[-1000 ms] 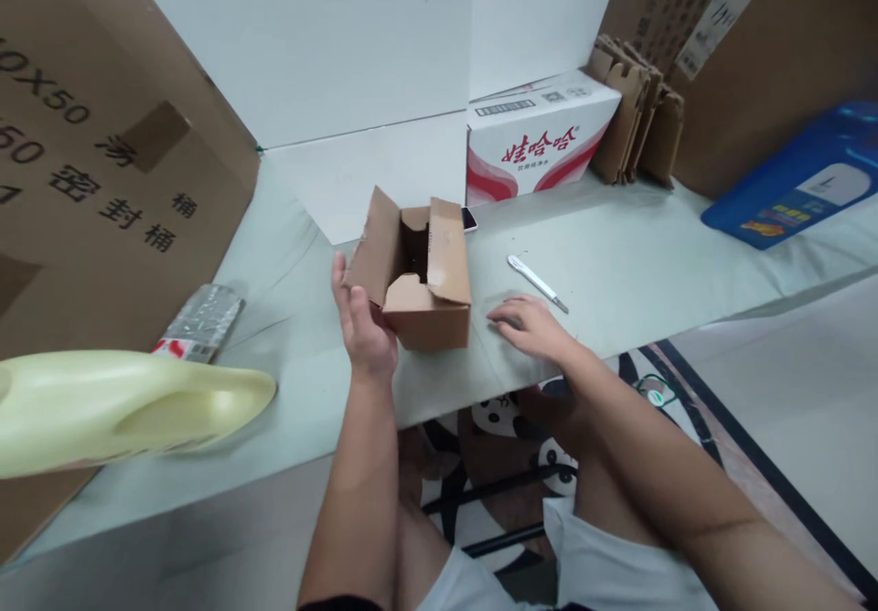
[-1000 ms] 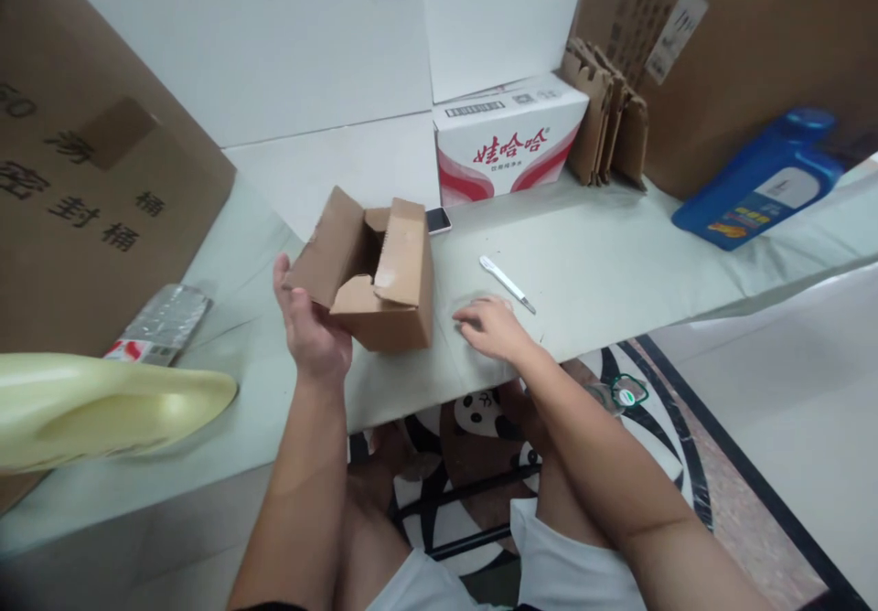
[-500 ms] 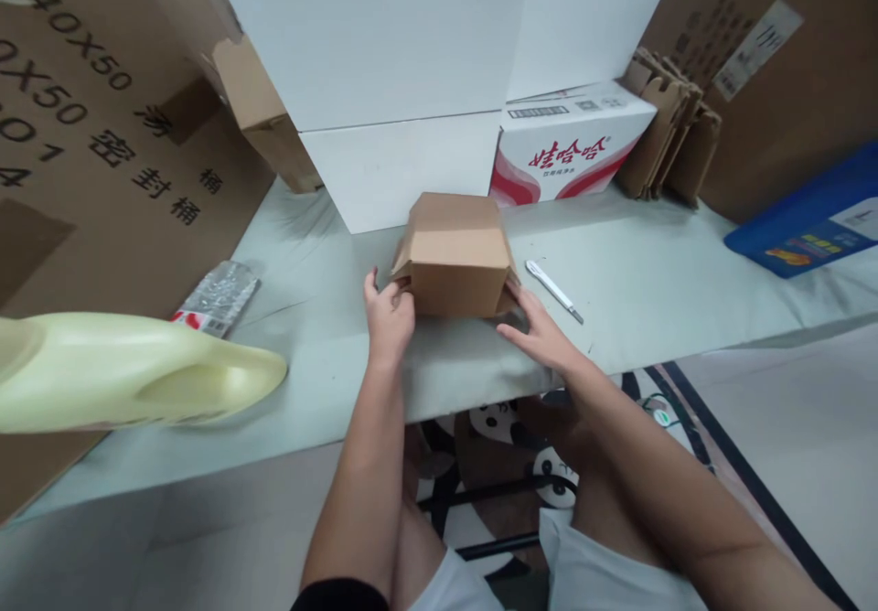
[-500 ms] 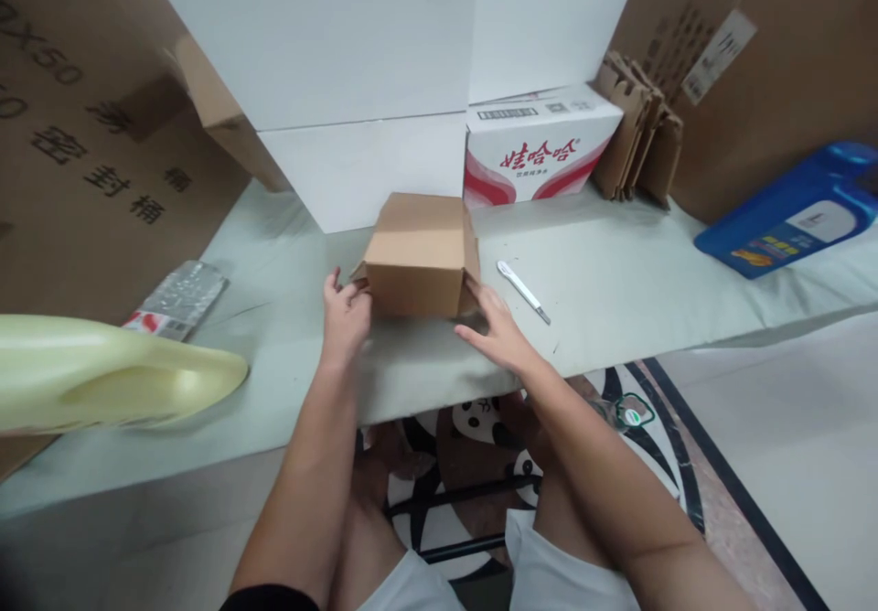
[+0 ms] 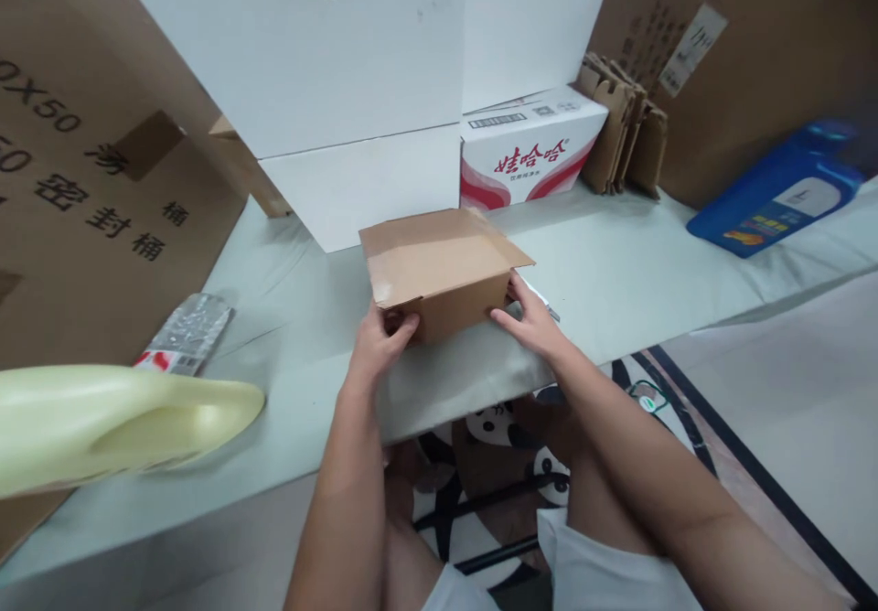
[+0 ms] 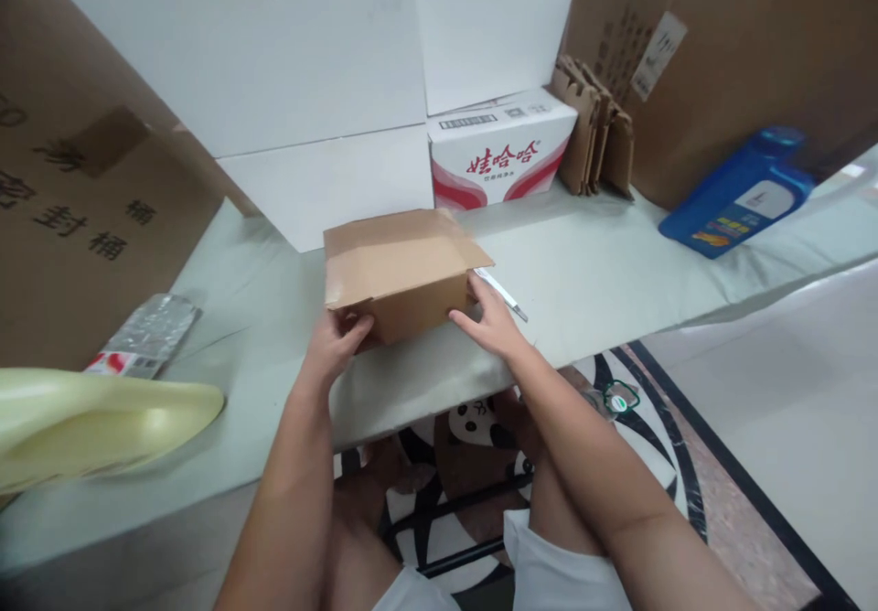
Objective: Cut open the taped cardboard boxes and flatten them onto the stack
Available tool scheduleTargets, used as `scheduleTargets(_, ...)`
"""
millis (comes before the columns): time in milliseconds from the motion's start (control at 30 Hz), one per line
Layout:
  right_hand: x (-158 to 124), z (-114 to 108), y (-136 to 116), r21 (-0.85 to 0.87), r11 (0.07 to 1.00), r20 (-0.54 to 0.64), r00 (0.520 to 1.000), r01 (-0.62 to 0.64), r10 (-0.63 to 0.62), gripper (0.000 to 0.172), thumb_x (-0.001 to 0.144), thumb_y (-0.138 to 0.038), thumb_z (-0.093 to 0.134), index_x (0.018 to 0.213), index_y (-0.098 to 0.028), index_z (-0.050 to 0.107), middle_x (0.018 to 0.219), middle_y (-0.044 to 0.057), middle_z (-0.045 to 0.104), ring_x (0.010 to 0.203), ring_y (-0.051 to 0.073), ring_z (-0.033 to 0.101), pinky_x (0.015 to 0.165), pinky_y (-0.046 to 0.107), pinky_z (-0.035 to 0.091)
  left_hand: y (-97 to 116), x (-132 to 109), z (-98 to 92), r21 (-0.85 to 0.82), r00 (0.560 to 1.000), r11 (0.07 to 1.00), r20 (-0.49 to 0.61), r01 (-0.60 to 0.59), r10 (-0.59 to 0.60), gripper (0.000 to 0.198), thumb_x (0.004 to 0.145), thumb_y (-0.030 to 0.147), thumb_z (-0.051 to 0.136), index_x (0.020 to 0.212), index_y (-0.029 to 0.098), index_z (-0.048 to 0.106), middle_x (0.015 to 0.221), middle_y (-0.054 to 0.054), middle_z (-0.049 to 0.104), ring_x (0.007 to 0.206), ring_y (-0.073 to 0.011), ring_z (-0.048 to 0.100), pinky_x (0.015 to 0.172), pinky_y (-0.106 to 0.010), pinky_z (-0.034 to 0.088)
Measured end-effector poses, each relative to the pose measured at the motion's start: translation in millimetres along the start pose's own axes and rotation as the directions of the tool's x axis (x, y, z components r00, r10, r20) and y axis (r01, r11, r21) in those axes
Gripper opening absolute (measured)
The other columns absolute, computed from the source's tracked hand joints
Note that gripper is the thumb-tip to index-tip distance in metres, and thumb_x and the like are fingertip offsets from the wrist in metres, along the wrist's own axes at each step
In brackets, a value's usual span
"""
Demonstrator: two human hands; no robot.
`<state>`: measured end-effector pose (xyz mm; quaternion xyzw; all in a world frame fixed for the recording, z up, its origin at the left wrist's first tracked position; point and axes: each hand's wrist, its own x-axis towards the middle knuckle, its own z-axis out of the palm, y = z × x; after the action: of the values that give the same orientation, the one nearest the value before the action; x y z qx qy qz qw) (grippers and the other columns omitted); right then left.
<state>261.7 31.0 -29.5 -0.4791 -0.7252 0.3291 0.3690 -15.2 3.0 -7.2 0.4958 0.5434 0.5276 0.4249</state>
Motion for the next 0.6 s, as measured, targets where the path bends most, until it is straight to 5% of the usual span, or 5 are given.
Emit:
scheduleTargets(100,-5,-6,4,0.047,0.999,0.066,0.998,-0.020,0.017,0.095,0.086,-0.064,0.057,0.161,-0.022,0.019,0.155,0.016,0.045,0.136,0.031,0.052,0.114,0.050,0.042,11,-2,-3.2,-0.047,0.999,0.998,0.012,-0.038,0.038,0.066,0.063,0.038,0.085,0.121,0.020,0.062,0.110,-0.012,0.074,0.096,-0.0272,0.072,0.082,-0.037,0.059)
scheduleTargets(233,-8,-14,5,0.209,0.975,0.203,0.979,-0.075,0.032,0.100,0.086,-0.066,0.056,0.162,-0.019,0.011,0.136,0.017,0.061,0.106,0.027,0.068,0.096,0.047,0.055,18,-7,-6.6,-0.090,0.998,0.996,0.066,-0.007,0.013,0.068,0.061,0.044,0.088,0.121,0.020,0.065,0.122,-0.014,0.071,0.114,-0.0327,0.067,0.095,-0.041,0.057)
scheduleTargets(400,-5,-20,6,0.288,0.954,0.084,0.995,-0.080,0.058,0.083,0.078,-0.065,0.068,0.144,-0.022,0.043,0.131,0.014,0.062,0.123,0.030,0.060,0.103,0.046,0.051,18,-19,-19.2,-0.106,0.949,0.983,0.294,0.149,-0.112,0.073,0.055,0.053,0.090,0.116,0.019,0.070,0.121,-0.017,0.071,0.122,-0.0394,0.063,0.105,-0.050,0.051)
scheduleTargets(533,-6,-23,11,0.389,0.916,-0.029,0.993,-0.093,0.113,0.065,0.069,-0.063,0.078,0.115,-0.024,0.054,0.113,0.009,0.068,0.104,0.026,0.066,0.089,0.041,0.056,20,-27,-43.6,-0.130,0.825,0.961,0.548,0.246,-0.137,0.070,0.058,0.052,0.088,0.117,0.019,0.072,0.099,-0.017,0.076,0.094,-0.0374,0.073,0.085,-0.052,0.059)
scheduleTargets(600,-7,-25,12,0.426,0.898,-0.031,0.990,-0.112,0.139,0.058,0.072,-0.063,0.074,0.109,-0.024,0.053,0.102,0.006,0.069,0.090,0.023,0.067,0.080,0.037,0.057,20,-27,-50.6,-0.140,0.829,0.949,0.533,0.282,-0.168,0.054,0.060,0.049,0.087,0.103,0.019,0.076,0.084,-0.015,0.076,0.075,-0.0331,0.074,0.075,-0.051,0.060)
